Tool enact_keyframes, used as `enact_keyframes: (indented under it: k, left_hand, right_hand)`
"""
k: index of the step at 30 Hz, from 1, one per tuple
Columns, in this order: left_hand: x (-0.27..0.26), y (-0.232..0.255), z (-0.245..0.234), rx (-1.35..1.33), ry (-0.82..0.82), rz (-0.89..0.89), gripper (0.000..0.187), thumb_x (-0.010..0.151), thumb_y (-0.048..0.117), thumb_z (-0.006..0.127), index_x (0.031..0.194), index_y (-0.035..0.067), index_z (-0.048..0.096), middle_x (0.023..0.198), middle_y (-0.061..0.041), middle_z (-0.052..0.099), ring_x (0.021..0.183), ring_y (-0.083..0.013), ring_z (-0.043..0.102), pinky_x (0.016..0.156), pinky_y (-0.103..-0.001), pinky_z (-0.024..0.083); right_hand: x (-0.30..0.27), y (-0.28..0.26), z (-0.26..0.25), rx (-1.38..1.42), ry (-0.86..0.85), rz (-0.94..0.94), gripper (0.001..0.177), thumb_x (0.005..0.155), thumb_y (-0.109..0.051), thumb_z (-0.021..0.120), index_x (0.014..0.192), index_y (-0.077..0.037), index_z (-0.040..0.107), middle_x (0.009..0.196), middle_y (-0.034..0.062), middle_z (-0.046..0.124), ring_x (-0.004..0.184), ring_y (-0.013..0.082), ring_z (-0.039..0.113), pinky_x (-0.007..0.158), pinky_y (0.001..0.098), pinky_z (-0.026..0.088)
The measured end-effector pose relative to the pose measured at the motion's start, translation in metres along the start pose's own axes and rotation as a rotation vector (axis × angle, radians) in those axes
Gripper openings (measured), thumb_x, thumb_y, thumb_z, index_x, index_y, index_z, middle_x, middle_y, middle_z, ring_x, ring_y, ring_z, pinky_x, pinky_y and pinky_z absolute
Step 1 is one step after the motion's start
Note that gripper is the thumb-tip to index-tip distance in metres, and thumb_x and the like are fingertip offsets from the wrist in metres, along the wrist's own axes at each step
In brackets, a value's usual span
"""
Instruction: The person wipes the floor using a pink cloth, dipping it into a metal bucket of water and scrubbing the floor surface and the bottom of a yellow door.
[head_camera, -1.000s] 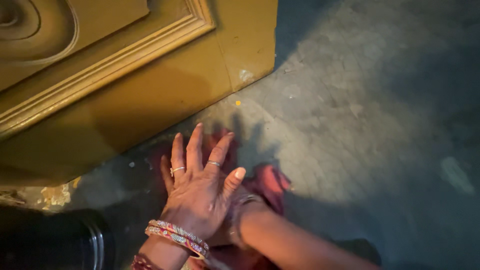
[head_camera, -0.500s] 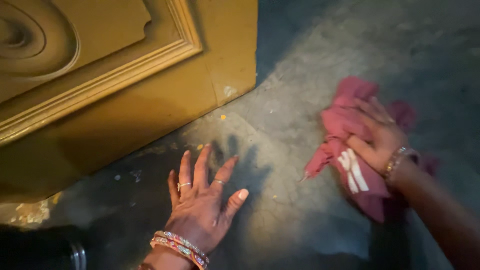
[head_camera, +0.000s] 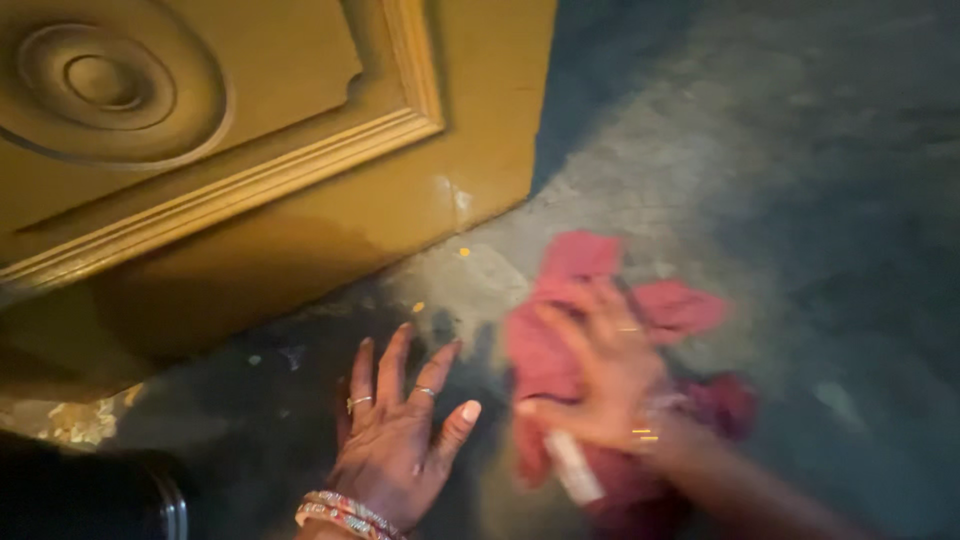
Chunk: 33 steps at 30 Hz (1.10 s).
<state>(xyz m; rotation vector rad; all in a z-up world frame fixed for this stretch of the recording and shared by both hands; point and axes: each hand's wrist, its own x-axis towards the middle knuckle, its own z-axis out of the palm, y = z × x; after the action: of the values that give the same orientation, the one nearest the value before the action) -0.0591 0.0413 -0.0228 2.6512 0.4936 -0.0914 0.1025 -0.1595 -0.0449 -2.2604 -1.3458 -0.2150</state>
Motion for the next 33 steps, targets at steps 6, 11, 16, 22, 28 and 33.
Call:
enact_keyframes:
  k: [6, 11, 16, 22, 28, 33]
  left_hand:
    - [-0.013, -0.039, 0.005, 0.035, 0.199, -0.01, 0.067, 0.092, 0.057, 0.05, 0.153, 0.031, 0.046, 0.163, -0.018, 0.026, 0.147, -0.0535, 0.017, 0.11, -0.066, 0.016]
    - [-0.025, -0.078, -0.003, 0.063, 0.452, 0.043, 0.06, 0.095, 0.045, 0.055, 0.146, 0.014, 0.05, 0.156, -0.027, 0.032, 0.138, -0.058, 0.028, 0.112, -0.062, 0.027]
    - [-0.022, -0.071, -0.009, 0.056, 0.431, 0.045, 0.062, 0.093, 0.048, 0.057, 0.145, 0.015, 0.051, 0.154, -0.027, 0.033, 0.137, -0.0558, 0.029, 0.11, -0.061, 0.029]
    - [0.002, -0.044, -0.006, -0.004, 0.348, 0.021, 0.062, 0.092, 0.051, 0.057, 0.147, 0.022, 0.051, 0.161, -0.023, 0.028, 0.141, -0.0515, 0.025, 0.111, -0.061, 0.026]
    - [0.017, -0.047, 0.009, -0.036, 0.258, -0.051, 0.064, 0.091, 0.056, 0.056, 0.149, 0.028, 0.047, 0.162, -0.02, 0.021, 0.144, -0.0526, 0.018, 0.113, -0.064, 0.02]
    - [0.033, -0.061, 0.022, 0.049, 0.328, 0.043, 0.087, 0.081, 0.073, 0.063, 0.153, 0.029, 0.039, 0.162, -0.024, 0.019, 0.144, -0.054, 0.017, 0.113, -0.067, 0.017]
  right_hand:
    - [0.096, -0.107, 0.091, -0.157, -0.457, -0.298, 0.09, 0.07, -0.052, 0.072, 0.146, -0.01, 0.047, 0.155, 0.0273, 0.029, 0.145, 0.0463, 0.019, 0.11, 0.0621, 0.024]
    - [0.121, -0.152, 0.112, 0.031, -0.569, -0.324, 0.079, 0.073, -0.05, 0.07, 0.144, -0.02, 0.051, 0.157, 0.0159, 0.035, 0.148, 0.0393, 0.024, 0.118, 0.0559, 0.026]
    - [0.114, -0.145, 0.106, 0.134, -0.489, -0.374, 0.081, 0.072, -0.047, 0.071, 0.144, -0.016, 0.051, 0.157, 0.0193, 0.036, 0.146, 0.0405, 0.029, 0.116, 0.055, 0.028]
    - [0.084, -0.101, 0.088, 0.086, -0.454, -0.35, 0.09, 0.072, -0.046, 0.073, 0.15, -0.01, 0.048, 0.157, 0.022, 0.039, 0.144, 0.0423, 0.037, 0.12, 0.0542, 0.03]
    - [0.056, 0.016, 0.045, -0.012, -0.231, -0.029, 0.094, 0.075, -0.059, 0.077, 0.15, -0.011, 0.048, 0.158, 0.0193, 0.037, 0.148, 0.0422, 0.029, 0.119, 0.0543, 0.026]
    - [0.021, 0.095, -0.003, -0.112, -0.046, 0.201, 0.09, 0.072, -0.059, 0.073, 0.147, -0.013, 0.052, 0.162, 0.0221, 0.031, 0.151, 0.0442, 0.025, 0.12, 0.0554, 0.026]
